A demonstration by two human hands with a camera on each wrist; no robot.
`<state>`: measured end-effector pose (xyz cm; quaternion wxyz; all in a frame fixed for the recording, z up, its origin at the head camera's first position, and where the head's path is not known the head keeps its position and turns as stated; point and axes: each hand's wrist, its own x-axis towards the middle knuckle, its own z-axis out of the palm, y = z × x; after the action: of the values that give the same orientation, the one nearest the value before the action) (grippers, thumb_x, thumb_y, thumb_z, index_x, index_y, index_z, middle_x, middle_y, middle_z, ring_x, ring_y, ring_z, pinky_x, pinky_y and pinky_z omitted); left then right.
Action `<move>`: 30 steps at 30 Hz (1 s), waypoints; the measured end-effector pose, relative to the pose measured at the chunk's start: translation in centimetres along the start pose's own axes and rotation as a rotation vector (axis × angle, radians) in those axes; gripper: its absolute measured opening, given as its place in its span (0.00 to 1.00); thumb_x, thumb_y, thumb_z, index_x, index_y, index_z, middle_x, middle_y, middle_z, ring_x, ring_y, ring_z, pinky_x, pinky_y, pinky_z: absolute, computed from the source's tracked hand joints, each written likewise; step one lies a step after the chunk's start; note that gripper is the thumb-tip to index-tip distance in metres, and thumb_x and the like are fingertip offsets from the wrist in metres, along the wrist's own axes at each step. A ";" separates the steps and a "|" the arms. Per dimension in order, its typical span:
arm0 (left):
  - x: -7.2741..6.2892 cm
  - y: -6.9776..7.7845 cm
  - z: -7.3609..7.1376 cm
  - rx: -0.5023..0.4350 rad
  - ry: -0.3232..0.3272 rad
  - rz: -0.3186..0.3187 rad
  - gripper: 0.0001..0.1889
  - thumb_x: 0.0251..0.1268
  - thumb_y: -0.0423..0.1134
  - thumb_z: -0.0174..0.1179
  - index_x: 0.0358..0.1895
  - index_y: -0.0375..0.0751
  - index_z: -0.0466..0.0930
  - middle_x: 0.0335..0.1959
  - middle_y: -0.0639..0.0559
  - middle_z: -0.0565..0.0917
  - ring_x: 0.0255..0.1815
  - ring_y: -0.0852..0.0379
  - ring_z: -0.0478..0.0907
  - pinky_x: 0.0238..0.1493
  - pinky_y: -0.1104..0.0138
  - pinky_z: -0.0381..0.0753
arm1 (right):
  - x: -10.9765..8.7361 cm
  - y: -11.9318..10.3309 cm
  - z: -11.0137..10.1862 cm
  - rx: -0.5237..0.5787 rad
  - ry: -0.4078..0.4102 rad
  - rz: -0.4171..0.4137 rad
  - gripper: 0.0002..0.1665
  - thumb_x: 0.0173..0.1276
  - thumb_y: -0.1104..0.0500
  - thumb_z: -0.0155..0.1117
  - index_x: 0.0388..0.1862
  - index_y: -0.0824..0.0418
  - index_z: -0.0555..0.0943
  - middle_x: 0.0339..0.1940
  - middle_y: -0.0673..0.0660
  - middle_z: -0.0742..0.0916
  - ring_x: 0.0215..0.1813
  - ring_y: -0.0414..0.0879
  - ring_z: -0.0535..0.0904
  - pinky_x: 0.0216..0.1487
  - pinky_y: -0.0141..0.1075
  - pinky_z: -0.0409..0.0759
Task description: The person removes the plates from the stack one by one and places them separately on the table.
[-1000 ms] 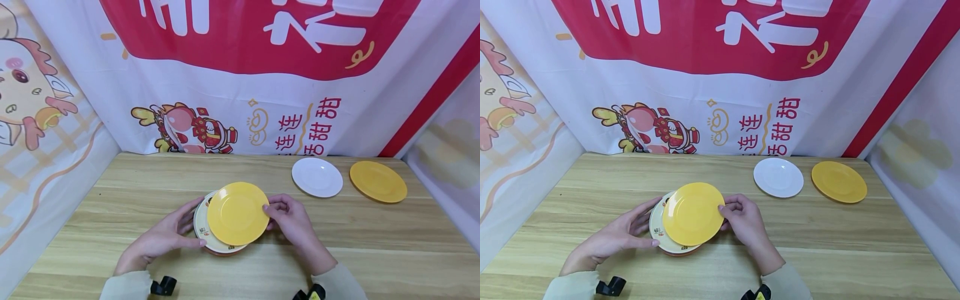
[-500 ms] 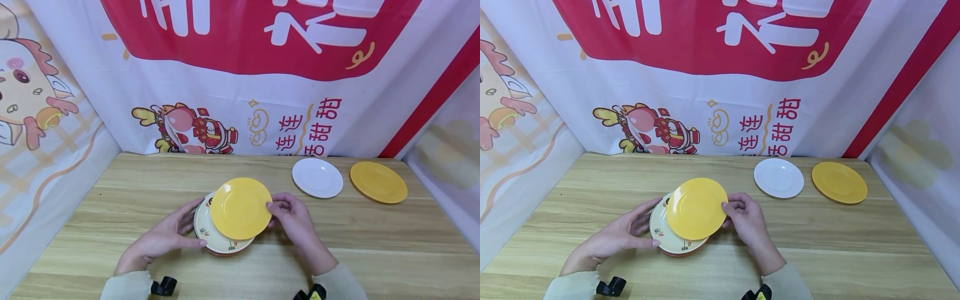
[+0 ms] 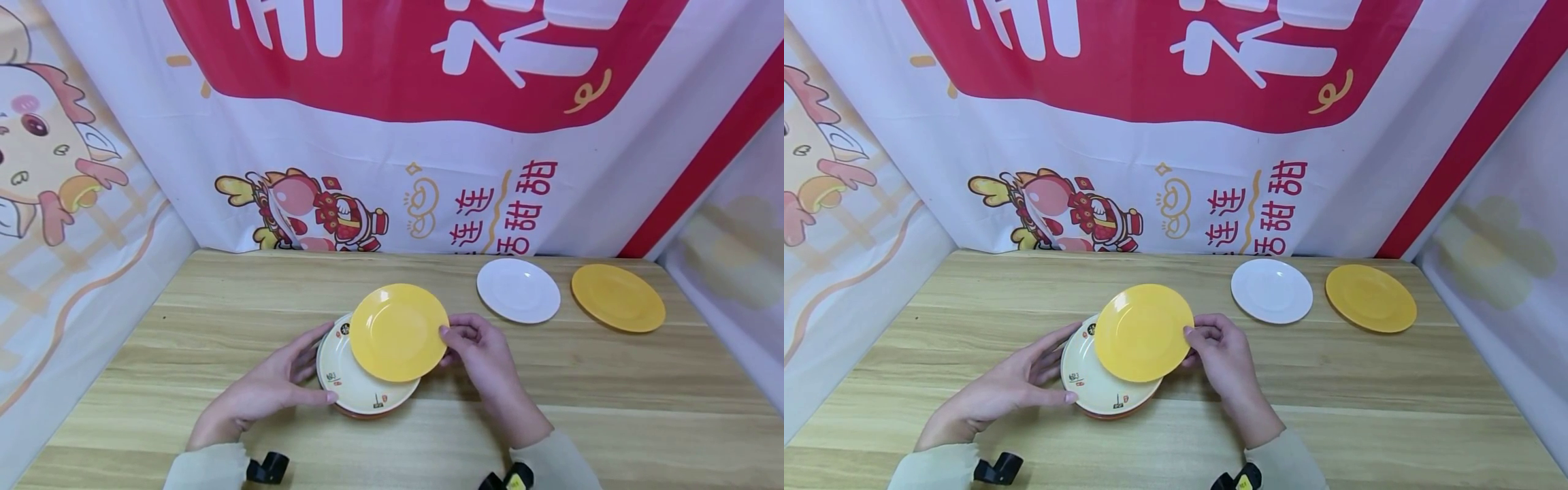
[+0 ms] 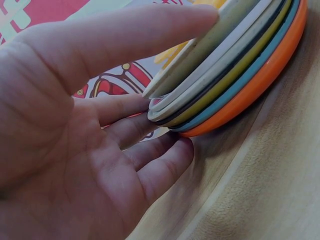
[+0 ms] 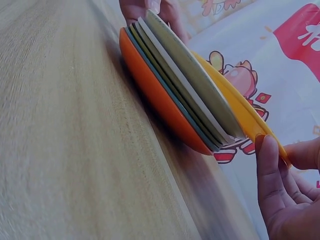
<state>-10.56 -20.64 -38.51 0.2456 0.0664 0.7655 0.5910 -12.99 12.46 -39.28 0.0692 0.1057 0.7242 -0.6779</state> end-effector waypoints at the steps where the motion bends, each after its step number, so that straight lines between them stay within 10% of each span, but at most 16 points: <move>1: 0.0 0.0 0.0 0.000 0.000 0.000 0.59 0.58 0.36 0.81 0.88 0.54 0.52 0.91 0.43 0.52 0.90 0.36 0.52 0.87 0.50 0.63 | 0.0 0.0 0.0 0.004 0.001 0.002 0.18 0.79 0.57 0.68 0.63 0.61 0.81 0.50 0.61 0.87 0.40 0.49 0.87 0.42 0.34 0.94; 30: 0.1 0.2 0.0 0.034 0.000 0.002 0.60 0.58 0.38 0.81 0.89 0.54 0.50 0.91 0.42 0.50 0.90 0.35 0.51 0.87 0.47 0.61 | 0.3 -0.1 -0.4 0.046 0.020 0.003 0.20 0.81 0.57 0.66 0.66 0.63 0.77 0.55 0.64 0.86 0.41 0.48 0.88 0.46 0.33 0.94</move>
<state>-10.71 -20.49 -38.33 0.2438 0.0712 0.7754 0.5781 -13.30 12.86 -39.23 0.0605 0.1152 0.7090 -0.6931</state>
